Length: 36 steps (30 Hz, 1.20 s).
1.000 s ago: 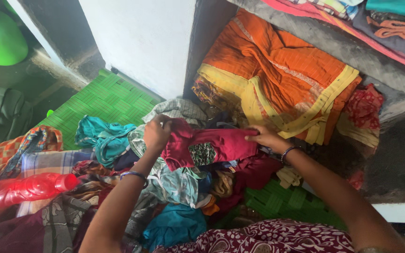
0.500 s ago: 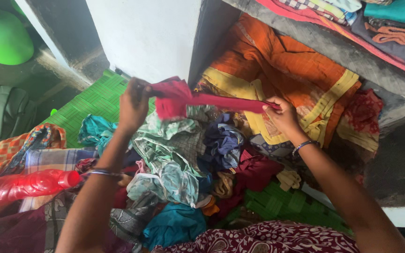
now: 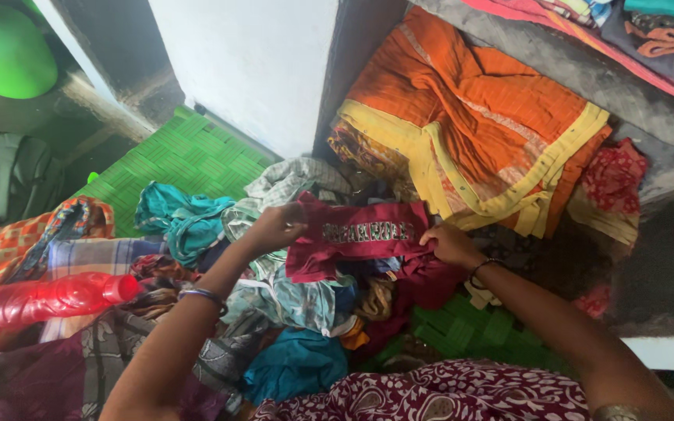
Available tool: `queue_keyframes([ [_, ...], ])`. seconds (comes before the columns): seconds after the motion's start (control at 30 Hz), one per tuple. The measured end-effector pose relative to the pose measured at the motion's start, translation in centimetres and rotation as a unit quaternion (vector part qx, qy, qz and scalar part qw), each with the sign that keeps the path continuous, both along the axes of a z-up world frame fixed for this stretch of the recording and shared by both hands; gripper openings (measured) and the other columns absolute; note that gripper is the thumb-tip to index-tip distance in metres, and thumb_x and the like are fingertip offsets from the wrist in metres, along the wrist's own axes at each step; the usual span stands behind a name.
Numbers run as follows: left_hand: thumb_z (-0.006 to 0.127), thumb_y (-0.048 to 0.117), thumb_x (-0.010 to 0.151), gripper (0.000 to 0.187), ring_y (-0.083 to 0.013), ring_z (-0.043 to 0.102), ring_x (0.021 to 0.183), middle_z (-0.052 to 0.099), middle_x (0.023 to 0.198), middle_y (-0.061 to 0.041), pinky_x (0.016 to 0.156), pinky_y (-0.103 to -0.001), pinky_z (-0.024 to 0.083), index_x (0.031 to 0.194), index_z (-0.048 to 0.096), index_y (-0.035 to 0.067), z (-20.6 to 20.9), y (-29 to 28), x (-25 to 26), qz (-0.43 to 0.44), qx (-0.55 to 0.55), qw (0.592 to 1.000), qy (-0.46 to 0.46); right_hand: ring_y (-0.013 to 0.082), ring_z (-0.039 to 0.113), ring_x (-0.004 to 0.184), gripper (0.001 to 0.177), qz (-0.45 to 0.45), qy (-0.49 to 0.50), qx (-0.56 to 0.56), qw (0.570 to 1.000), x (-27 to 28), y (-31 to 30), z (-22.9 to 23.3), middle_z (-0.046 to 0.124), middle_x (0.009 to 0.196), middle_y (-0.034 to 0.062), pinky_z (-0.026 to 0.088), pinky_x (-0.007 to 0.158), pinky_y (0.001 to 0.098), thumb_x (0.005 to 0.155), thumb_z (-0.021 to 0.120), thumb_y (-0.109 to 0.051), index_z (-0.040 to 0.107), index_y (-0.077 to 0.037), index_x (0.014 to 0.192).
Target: The person sorts through a pile of clothing on the floor, picking up and shaking out individual items like shirts and small pieces of fabric, before placing them onto a stone shelf.
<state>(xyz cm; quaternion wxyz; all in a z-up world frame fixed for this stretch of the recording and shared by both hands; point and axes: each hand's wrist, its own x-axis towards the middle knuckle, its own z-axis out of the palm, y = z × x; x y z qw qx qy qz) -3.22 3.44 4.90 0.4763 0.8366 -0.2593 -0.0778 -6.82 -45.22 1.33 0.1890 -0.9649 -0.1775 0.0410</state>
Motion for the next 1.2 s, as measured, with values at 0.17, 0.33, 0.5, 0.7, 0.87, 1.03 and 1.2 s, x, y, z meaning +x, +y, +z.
queue_keyframes([
  [0.17, 0.076, 0.026, 0.083, 0.029, -0.0403, 0.069, 0.096, 0.071, 0.106, -0.02, 0.087, -0.05, 0.055, 0.102, 0.065, 0.006, -0.6, -5.0, 0.3, 0.093, 0.044, 0.979, -0.175, 0.0326, 0.072, 0.086, 0.015, -0.104, -0.01, -0.054, 0.993, 0.3, 1.3, 0.9, 0.076, 0.089, 0.012, 0.056, 0.078, 0.0448, 0.081, 0.064, -0.011, 0.078, -0.012, 0.087],
  [0.33, 0.08, 0.033, 0.079, 0.052, -0.0468, 0.065, 0.1, 0.065, 0.11, -0.027, 0.084, -0.053, 0.053, 0.112, 0.056, 0.001, -3.5, -5.8, 2.3, 0.258, 0.074, 0.958, -0.098, 0.0295, 0.073, 0.086, 0.026, -0.098, -0.022, 0.032, 0.994, 2.8, 1.3, -1.4, 0.075, 0.094, 0.0125, 0.057, 0.078, 0.0424, 0.084, 0.07, -0.027, 0.072, -0.008, 0.102],
  [0.5, 0.082, 0.041, 0.077, 0.063, -0.045, 0.068, 0.097, 0.071, 0.096, -0.026, 0.083, -0.053, 0.054, 0.118, 0.055, 0.0, -7.7, -2.9, 4.4, 0.198, 0.082, 0.976, -0.037, 0.0326, 0.068, 0.103, 0.046, -0.09, 0.015, 0.038, 0.995, 3.1, 0.7, -4.5, 0.072, 0.11, 0.0163, 0.053, 0.088, 0.0425, 0.086, 0.075, -0.037, 0.065, -0.011, 0.123],
  [0.7, 0.074, 0.028, 0.078, 0.054, -0.0446, 0.07, 0.092, 0.072, 0.094, -0.025, 0.082, -0.053, 0.054, 0.124, 0.061, 0.003, -10.1, -2.6, 4.7, 0.254, 0.051, 0.965, -0.033, 0.0282, 0.063, 0.122, 0.071, -0.126, 0.128, 0.115, 0.977, 2.6, 1.6, -4.0, 0.066, 0.131, 0.0169, 0.049, 0.101, 0.0387, 0.084, 0.076, -0.048, 0.055, -0.01, 0.14],
  [0.87, 0.076, 0.027, 0.081, 0.045, -0.0448, 0.07, 0.096, 0.072, 0.099, -0.025, 0.084, -0.052, 0.055, 0.115, 0.061, 0.001, -9.7, -1.5, 4.0, 0.291, 0.037, 0.956, -0.024, 0.026, 0.054, 0.132, 0.081, -0.137, 0.188, 0.143, 0.962, 2.4, 1.9, -3.2, 0.057, 0.143, 0.0174, 0.044, 0.107, 0.0377, 0.086, 0.074, -0.052, 0.047, -0.009, 0.149],
  [1.03, 0.073, 0.018, 0.084, 0.037, -0.0435, 0.064, 0.105, 0.069, 0.108, -0.023, 0.091, -0.051, 0.05, 0.115, 0.06, 0.002, -5.5, -1.6, 1.6, 0.253, 0.114, 0.942, -0.188, 0.0241, 0.057, 0.126, 0.092, -0.148, 0.244, 0.17, 0.943, 2.2, 2.8, -3.3, 0.059, 0.137, 0.0158, 0.045, 0.106, 0.0367, 0.085, 0.075, -0.051, 0.034, -0.005, 0.153],
  [1.2, 0.064, 0.009, 0.083, 0.041, -0.0358, 0.058, 0.121, 0.062, 0.122, -0.019, 0.11, -0.046, 0.046, 0.123, 0.06, 0.003, -2.9, -7.6, -2.4, 0.075, 0.209, 0.901, -0.372, 0.0221, 0.058, 0.122, 0.082, -0.166, 0.233, 0.201, 0.937, 2.6, 3.0, -4.9, 0.061, 0.132, 0.0133, 0.046, 0.103, 0.0351, 0.088, 0.072, -0.05, 0.04, -0.004, 0.147],
])
